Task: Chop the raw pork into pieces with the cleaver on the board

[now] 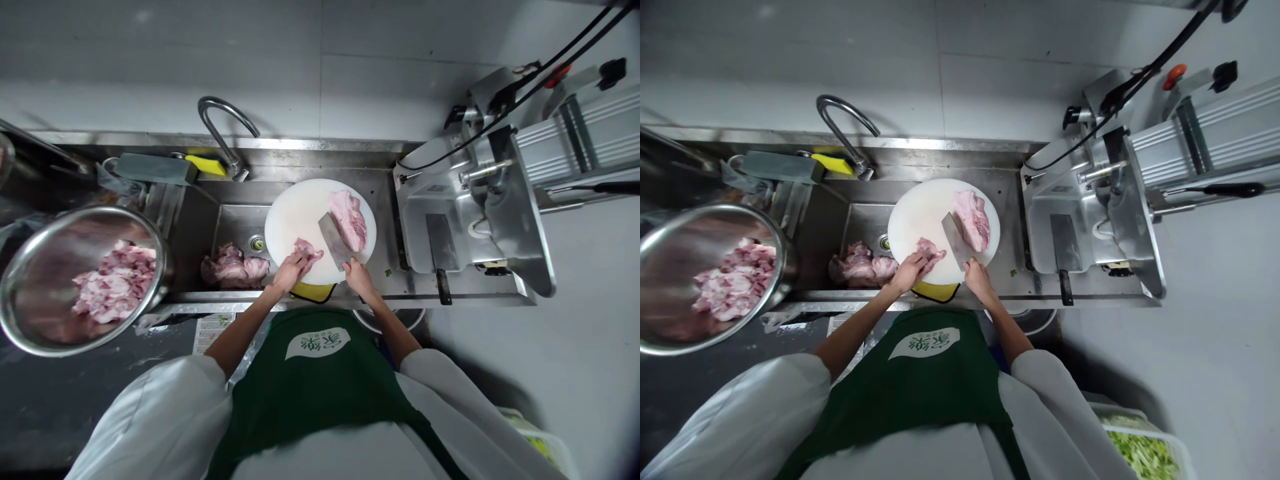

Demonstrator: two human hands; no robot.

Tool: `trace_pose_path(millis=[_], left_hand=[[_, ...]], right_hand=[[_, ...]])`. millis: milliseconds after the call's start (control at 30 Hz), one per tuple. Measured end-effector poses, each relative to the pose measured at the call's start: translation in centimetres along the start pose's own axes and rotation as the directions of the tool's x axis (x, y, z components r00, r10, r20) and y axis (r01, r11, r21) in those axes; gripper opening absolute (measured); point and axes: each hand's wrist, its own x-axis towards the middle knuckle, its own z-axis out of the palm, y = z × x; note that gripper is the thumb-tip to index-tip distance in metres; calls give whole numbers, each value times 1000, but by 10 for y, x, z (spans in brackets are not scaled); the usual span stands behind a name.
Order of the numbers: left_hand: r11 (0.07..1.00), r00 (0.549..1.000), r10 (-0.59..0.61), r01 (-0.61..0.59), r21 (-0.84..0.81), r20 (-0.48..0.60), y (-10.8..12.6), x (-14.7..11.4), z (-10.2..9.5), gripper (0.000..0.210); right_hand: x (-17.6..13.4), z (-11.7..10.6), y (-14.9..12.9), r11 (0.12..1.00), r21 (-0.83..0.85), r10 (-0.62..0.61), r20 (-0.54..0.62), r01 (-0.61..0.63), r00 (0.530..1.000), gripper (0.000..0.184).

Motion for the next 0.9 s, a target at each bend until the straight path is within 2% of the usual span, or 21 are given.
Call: trace_pose_path(millis=[167,267,367,533,633,733,900], left_hand=[[998,999,-13,11,-61,-29,0,16,4,30],[999,999,44,-44,25,-14,12,15,9,26],[992,996,76,-71,100,-47,19,-10,18,26],[986,970,-94,121,111,-226,6,-54,32,26],[988,970,-129,144,62,-204,9,-66,38,29],[992,980,-125,128,7,-155,24,-68,36,30],[984,978,-177,177,-9,-106,42,-44,16,39]], right_hand=[[2,3,4,1000,28,10,-7,-10,1000,31],[3,3,4,1000,24,-1,-4,1,1000,30],[2,-2,3,1000,20,-4,4,4,1000,31],[2,-21,9,999,-13,-42,47,43,998,29],[4,-29,14,997,-49,-53,45,55,998,30],[6,-28,14,995,-75,-60,44,64,997,31],[4,-21,5,994,-98,-43,61,49,997,33]])
